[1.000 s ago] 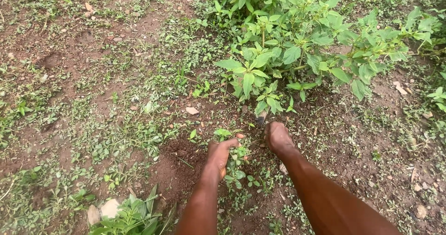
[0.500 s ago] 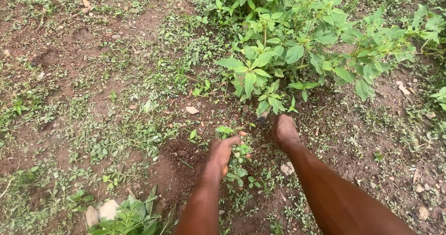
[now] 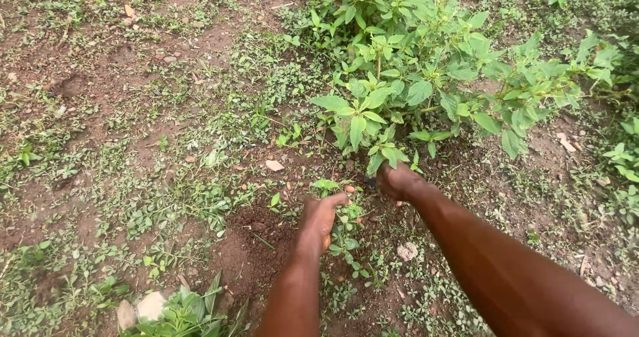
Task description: Weeding a garden area by hand.
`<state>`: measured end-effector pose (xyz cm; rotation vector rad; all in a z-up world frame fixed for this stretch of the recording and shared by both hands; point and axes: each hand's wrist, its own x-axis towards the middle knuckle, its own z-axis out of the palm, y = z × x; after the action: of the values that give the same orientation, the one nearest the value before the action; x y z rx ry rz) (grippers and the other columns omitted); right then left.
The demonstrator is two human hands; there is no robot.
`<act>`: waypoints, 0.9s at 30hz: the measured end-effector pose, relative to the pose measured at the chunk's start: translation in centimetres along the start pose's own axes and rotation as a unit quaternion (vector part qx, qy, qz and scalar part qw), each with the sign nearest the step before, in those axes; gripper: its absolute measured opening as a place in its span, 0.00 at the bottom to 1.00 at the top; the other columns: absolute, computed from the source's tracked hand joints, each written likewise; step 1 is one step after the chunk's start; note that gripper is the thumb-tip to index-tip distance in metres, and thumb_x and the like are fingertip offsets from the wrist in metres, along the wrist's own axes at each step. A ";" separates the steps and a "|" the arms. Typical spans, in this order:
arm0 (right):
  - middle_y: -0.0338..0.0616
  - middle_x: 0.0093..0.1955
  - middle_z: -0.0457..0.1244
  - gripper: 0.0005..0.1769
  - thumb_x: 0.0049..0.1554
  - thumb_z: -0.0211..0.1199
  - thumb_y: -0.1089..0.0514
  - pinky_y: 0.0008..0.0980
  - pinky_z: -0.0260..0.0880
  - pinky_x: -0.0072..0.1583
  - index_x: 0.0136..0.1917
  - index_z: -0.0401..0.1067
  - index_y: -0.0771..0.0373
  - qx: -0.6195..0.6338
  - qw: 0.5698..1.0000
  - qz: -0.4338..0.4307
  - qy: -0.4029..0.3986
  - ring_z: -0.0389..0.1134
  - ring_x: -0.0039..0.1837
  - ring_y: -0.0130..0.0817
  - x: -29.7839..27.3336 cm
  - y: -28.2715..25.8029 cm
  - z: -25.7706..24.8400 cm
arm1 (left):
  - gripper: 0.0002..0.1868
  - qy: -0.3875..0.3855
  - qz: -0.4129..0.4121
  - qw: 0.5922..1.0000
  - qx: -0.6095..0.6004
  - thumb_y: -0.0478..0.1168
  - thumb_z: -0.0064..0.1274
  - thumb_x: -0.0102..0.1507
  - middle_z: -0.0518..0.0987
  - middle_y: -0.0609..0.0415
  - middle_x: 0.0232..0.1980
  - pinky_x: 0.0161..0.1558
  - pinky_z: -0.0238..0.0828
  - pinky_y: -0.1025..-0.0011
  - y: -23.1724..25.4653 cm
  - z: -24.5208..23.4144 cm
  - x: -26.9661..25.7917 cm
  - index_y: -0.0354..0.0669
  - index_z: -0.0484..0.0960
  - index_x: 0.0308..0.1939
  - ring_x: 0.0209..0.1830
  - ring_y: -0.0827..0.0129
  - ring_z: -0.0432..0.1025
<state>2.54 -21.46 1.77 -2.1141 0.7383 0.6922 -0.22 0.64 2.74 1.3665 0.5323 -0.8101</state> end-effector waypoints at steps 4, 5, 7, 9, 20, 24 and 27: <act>0.49 0.42 0.68 0.23 0.71 0.34 0.53 0.31 0.75 0.38 0.49 0.66 0.70 -0.144 0.986 -0.040 -0.068 0.69 0.36 0.34 1.8 -2.0 -4.5 | 0.49 0.036 -0.020 0.999 -0.023 0.36 0.61 0.47 0.71 0.37 0.72 0.74 0.62 0.46 2.2 1.8 -1.4 0.34 0.60 0.73 0.73 0.48 0.66; 0.49 0.40 0.66 0.21 0.71 0.38 0.53 0.32 0.72 0.37 0.48 0.67 0.68 -0.132 0.988 -0.034 -0.069 0.65 0.35 0.34 2.2 -2.3 -5.2 | 0.46 0.037 -0.010 0.999 -0.031 0.35 0.62 0.48 0.70 0.37 0.71 0.74 0.60 0.46 2.2 2.1 -1.3 0.34 0.62 0.70 0.73 0.48 0.66; 0.50 0.38 0.64 0.18 0.70 0.41 0.53 0.34 0.70 0.35 0.47 0.67 0.66 -0.122 0.990 -0.032 -0.068 0.61 0.34 0.34 1.5 -3.7 -6.6 | 0.43 0.039 0.004 0.998 -0.041 0.35 0.63 0.49 0.70 0.36 0.71 0.75 0.58 0.47 2.7 2.9 -1.4 0.33 0.63 0.67 0.73 0.49 0.65; 0.47 0.35 0.63 0.26 0.70 0.37 0.60 0.32 0.67 0.34 0.40 0.74 0.65 -0.463 0.863 -0.175 -0.095 0.59 0.32 0.34 -1.1 -5.7 -7.0 | 0.28 -0.003 0.056 0.998 -0.043 0.34 0.57 0.46 0.78 0.38 0.63 0.71 0.58 0.46 3.3 3.1 -2.6 0.34 0.80 0.52 0.68 0.49 0.69; 0.45 0.34 0.66 0.11 0.62 0.53 0.66 0.29 0.69 0.33 0.38 0.70 0.62 -0.260 0.927 -0.255 -0.087 0.64 0.32 0.30 -8.5 -3.4 -3.1 | 0.37 0.041 -0.001 0.998 -0.046 0.37 0.59 0.51 0.70 0.34 0.69 0.74 0.61 0.47 -1.5 4.0 -3.4 0.31 0.67 0.64 0.71 0.46 0.66; 0.45 0.37 0.65 0.06 0.58 0.59 0.67 0.25 0.68 0.34 0.39 0.70 0.63 -0.058 0.976 -0.209 -0.037 0.61 0.34 0.25 -5.8 2.8 -0.8 | 0.48 0.037 -0.006 0.999 -0.003 0.40 0.59 0.52 0.61 0.34 0.78 0.77 0.52 0.47 -3.0 3.5 -2.5 0.32 0.60 0.76 0.78 0.46 0.58; 0.45 0.38 0.66 0.08 0.62 0.52 0.67 0.27 0.62 0.33 0.46 0.73 0.64 0.001 0.990 -0.131 0.054 0.58 0.33 0.28 -4.7 5.6 0.3 | 0.58 0.057 -0.028 0.998 -0.026 0.39 0.60 0.53 0.53 0.37 0.82 0.80 0.45 0.47 -3.3 2.9 -2.5 0.39 0.42 0.81 0.82 0.49 0.52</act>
<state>-4.62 -22.91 2.13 -2.2072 0.5044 0.4386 -4.70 -1.77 3.00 1.3607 0.6774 -0.7616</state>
